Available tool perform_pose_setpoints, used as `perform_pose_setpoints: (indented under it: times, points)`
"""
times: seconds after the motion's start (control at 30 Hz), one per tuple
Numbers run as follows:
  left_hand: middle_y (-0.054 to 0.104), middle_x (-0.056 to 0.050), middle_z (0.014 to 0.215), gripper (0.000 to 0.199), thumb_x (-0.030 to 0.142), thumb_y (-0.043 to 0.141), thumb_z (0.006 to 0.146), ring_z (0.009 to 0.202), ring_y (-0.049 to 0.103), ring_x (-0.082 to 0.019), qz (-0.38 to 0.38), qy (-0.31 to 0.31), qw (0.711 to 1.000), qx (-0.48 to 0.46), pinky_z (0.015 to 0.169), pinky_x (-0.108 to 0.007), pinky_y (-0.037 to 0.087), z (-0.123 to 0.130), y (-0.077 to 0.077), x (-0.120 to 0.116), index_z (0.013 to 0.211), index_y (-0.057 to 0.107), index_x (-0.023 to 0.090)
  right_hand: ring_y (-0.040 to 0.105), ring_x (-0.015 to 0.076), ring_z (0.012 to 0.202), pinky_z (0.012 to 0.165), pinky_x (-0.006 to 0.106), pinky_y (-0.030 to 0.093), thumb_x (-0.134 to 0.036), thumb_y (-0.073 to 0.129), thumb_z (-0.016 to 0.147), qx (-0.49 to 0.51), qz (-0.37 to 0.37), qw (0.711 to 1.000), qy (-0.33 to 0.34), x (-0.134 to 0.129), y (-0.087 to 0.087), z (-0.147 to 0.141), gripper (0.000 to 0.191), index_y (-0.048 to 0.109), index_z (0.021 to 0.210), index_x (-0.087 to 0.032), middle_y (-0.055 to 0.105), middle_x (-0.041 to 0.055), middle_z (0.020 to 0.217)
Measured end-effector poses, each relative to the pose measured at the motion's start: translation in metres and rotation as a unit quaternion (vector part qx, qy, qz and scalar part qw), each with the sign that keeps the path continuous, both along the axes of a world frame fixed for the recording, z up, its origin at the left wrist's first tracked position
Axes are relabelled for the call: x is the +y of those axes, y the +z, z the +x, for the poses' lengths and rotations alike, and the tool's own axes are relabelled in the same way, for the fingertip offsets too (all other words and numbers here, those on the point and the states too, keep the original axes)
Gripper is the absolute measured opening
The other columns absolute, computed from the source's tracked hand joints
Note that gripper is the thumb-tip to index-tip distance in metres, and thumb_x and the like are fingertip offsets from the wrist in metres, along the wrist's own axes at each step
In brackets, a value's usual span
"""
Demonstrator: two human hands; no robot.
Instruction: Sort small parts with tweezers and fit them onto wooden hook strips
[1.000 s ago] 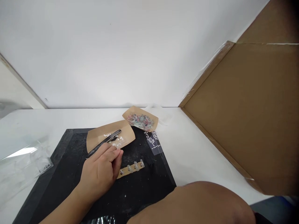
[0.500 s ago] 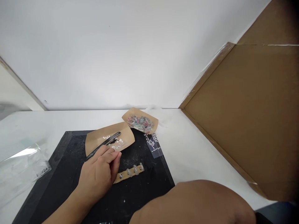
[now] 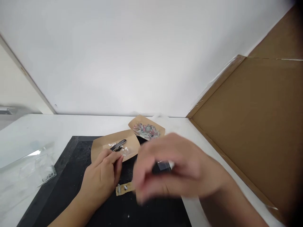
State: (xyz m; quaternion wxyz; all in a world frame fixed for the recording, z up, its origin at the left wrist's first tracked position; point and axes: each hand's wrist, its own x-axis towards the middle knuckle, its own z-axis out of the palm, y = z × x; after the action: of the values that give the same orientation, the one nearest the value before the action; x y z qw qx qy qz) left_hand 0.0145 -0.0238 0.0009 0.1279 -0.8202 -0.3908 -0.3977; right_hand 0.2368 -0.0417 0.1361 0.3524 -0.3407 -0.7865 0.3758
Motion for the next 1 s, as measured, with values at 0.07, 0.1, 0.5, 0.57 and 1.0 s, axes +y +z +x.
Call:
perform_pose_setpoints:
  times: [0.07,0.1,0.5,0.57,1.0]
  points:
    - [0.066,-0.003,0.076,0.010,0.020,0.056,0.099,0.068,0.068,-0.016,0.000,0.041,0.999,0.014,0.058,-0.023,0.050,-0.002,-0.006,0.004,0.090,0.059,0.020,0.065,0.0134,0.075,0.070,0.026,0.050,-0.035,0.066,0.094,-0.087,0.047,0.995,-0.010,0.030,-0.003,0.009,0.011,0.073,0.091,-0.027,0.071,-0.0025,0.080]
    - [0.069,-0.005,0.082,0.006,0.022,0.057,0.099,0.073,0.069,-0.017,0.001,0.056,0.998,0.016,0.060,-0.023,0.051,-0.003,-0.009,0.007,0.094,0.059,0.019,0.066,0.0131,0.076,0.070,0.025,0.049,-0.031,0.063,0.096,-0.124,0.064,0.989,-0.055,0.045,-0.008,0.016,0.011,0.072,0.094,-0.026,0.072,-0.0019,0.085]
    - [0.072,-0.006,0.089,0.012,0.018,0.051,0.101,0.102,0.067,-0.024,-0.060,0.055,0.996,-0.023,0.075,-0.032,0.057,-0.010,-0.014,0.020,0.113,0.055,0.016,0.064,0.0174,0.072,0.060,0.028,0.040,-0.031,0.066,0.089,-0.345,-0.065,0.920,-0.175,0.132,-0.085,0.091,0.015,0.074,0.087,-0.019,0.076,0.0059,0.085]
    - [0.072,-0.007,0.092,0.010,0.018,0.049,0.102,0.104,0.065,-0.025,-0.077,0.045,0.995,-0.035,0.078,-0.033,0.057,-0.010,-0.014,0.020,0.107,0.057,0.018,0.066,0.0188,0.077,0.061,0.027,0.041,-0.033,0.076,0.081,-0.354,-0.093,0.919,-0.146,0.135,-0.092,0.091,0.023,0.075,0.099,-0.019,0.076,0.0054,0.091]
    - [0.072,-0.010,0.114,0.039,0.016,0.045,0.101,0.120,0.051,-0.030,-0.141,0.018,0.988,-0.059,0.102,-0.049,0.049,-0.013,-0.014,0.024,0.140,0.040,0.016,0.068,0.0212,0.081,0.065,0.027,0.042,-0.025,0.079,0.073,-0.412,-0.062,0.897,-0.148,0.145,-0.108,0.073,0.010,0.073,0.080,-0.021,0.076,0.0018,0.085]
